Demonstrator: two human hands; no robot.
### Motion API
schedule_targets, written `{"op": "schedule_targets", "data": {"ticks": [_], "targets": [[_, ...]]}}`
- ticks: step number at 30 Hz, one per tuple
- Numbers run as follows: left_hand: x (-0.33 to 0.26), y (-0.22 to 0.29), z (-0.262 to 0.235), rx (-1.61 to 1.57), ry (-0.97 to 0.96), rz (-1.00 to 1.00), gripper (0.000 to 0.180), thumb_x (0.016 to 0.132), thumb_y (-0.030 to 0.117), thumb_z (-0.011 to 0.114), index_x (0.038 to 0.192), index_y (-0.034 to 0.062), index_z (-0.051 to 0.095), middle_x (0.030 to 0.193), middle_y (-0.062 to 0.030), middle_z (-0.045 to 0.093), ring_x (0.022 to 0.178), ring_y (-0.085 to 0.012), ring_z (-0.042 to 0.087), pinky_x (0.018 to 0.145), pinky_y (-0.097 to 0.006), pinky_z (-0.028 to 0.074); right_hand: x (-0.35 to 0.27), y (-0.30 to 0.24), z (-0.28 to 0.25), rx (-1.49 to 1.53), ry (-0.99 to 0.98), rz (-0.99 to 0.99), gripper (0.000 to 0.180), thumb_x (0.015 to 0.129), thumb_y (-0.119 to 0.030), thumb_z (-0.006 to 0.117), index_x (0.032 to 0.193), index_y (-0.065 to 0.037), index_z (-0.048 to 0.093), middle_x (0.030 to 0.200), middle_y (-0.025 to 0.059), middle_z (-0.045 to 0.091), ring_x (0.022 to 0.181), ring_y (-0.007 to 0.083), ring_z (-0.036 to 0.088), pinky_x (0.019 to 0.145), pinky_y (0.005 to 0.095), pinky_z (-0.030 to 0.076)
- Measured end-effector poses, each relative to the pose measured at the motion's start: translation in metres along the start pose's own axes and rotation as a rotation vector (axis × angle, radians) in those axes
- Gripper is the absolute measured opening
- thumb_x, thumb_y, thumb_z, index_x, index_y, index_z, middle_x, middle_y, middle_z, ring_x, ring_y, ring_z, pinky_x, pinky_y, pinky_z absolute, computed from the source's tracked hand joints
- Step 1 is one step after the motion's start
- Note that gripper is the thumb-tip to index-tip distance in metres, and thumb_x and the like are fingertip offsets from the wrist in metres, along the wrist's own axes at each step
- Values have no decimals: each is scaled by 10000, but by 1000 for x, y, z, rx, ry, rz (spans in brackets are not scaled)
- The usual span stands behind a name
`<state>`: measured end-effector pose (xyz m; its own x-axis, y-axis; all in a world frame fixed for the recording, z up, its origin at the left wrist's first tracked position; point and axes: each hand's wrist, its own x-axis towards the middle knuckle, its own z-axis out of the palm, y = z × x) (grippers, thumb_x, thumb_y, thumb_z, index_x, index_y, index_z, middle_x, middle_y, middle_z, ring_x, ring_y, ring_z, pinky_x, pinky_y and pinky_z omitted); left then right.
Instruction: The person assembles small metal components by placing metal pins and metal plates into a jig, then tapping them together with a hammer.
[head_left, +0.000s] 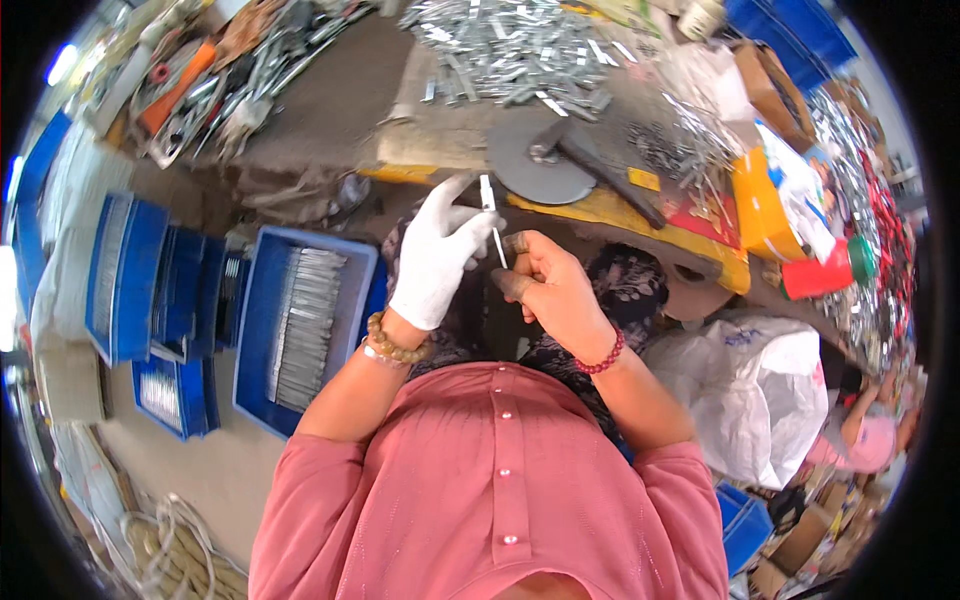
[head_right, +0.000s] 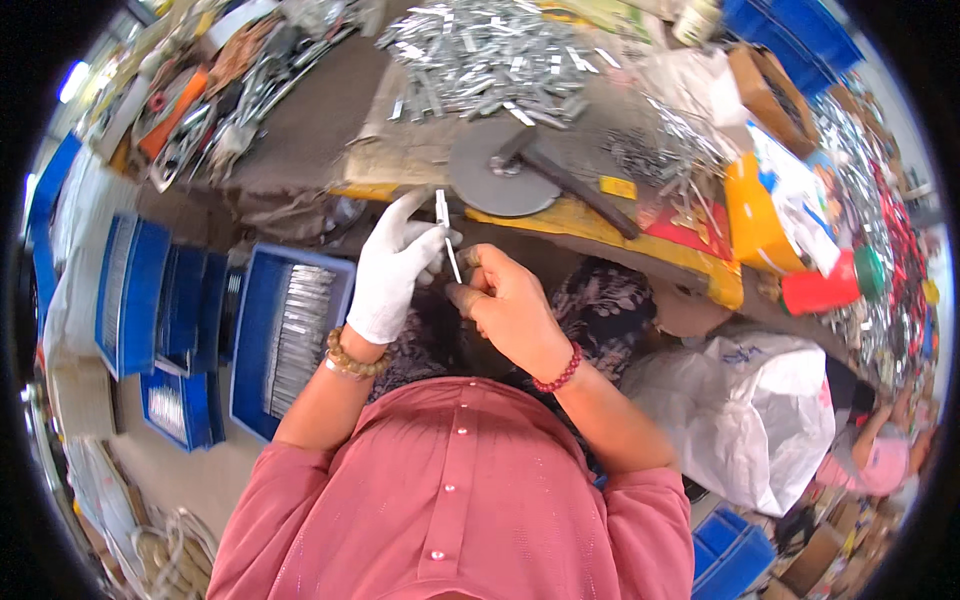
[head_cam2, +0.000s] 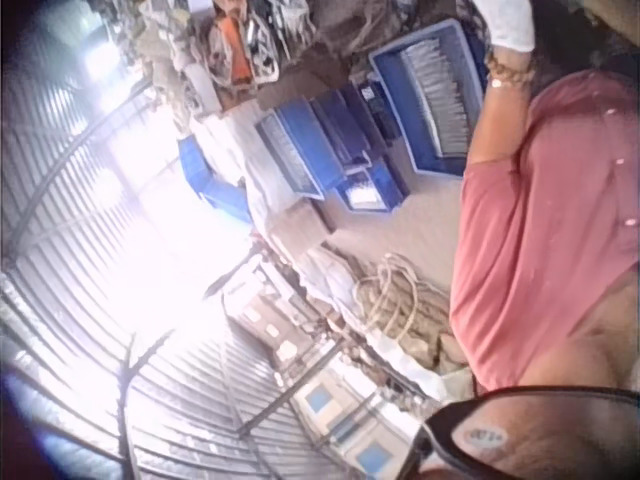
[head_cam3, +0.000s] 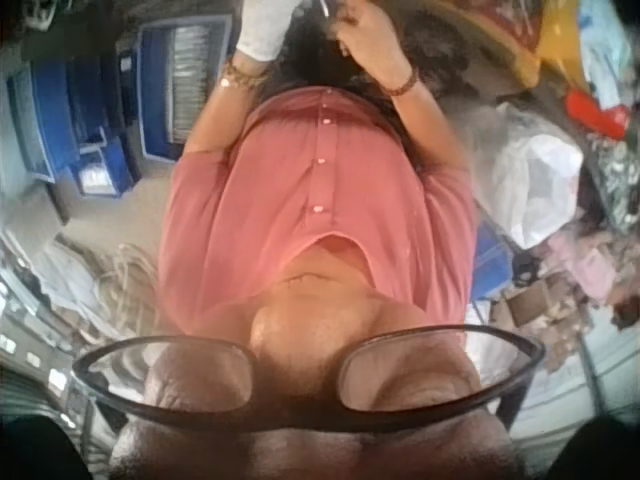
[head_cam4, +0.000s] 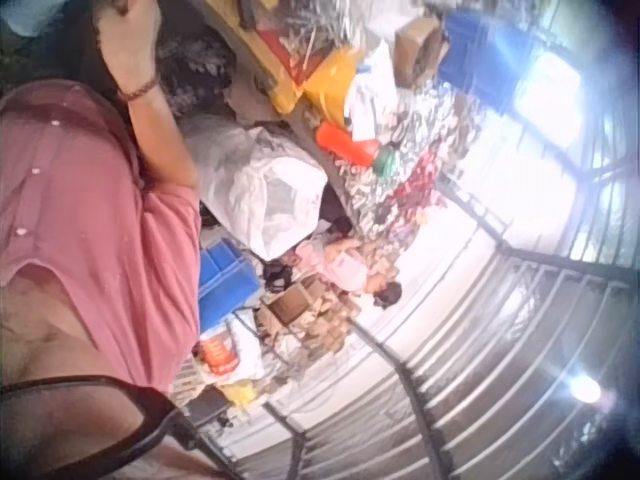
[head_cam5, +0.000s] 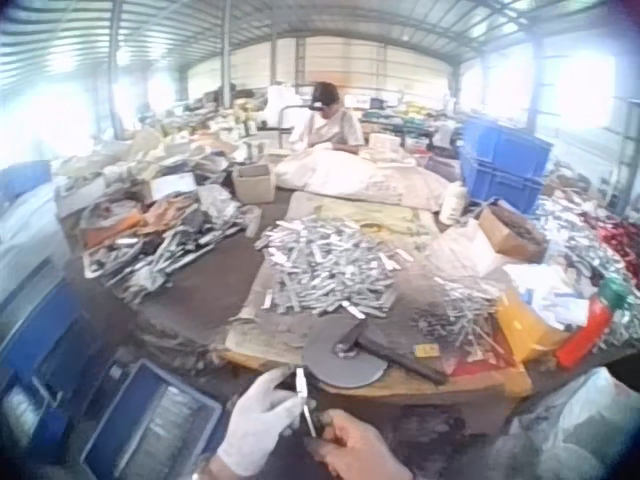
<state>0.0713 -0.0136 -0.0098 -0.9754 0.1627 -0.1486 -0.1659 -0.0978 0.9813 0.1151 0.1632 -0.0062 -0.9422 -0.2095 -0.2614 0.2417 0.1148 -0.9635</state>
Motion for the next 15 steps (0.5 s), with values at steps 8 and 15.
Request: {"op": "schedule_targets", "data": {"ticks": [8, 15], "targets": [[-22, -54, -79, 103, 229, 151, 603, 944, 99, 756, 1480, -4, 502, 987, -79, 724, 885, -138, 663, 824, -292, 546, -5, 24, 7, -83, -96, 80, 512, 1031, -113, 657, 1512, -78, 486, 1109, 56, 690, 825, 108, 659, 734, 240, 545], [-157, -114, -244, 696, 879, -261, 483, 906, 223, 700, 1342, 25, 643, 1206, -228, 741, 1145, -354, 717, 997, -418, 552, -6, 53, -14, -58, -106, 182, 408, 1055, -152, 666, 1448, -70, 595, 1104, 43, 718, 769, 58, 614, 692, 209, 516]]}}
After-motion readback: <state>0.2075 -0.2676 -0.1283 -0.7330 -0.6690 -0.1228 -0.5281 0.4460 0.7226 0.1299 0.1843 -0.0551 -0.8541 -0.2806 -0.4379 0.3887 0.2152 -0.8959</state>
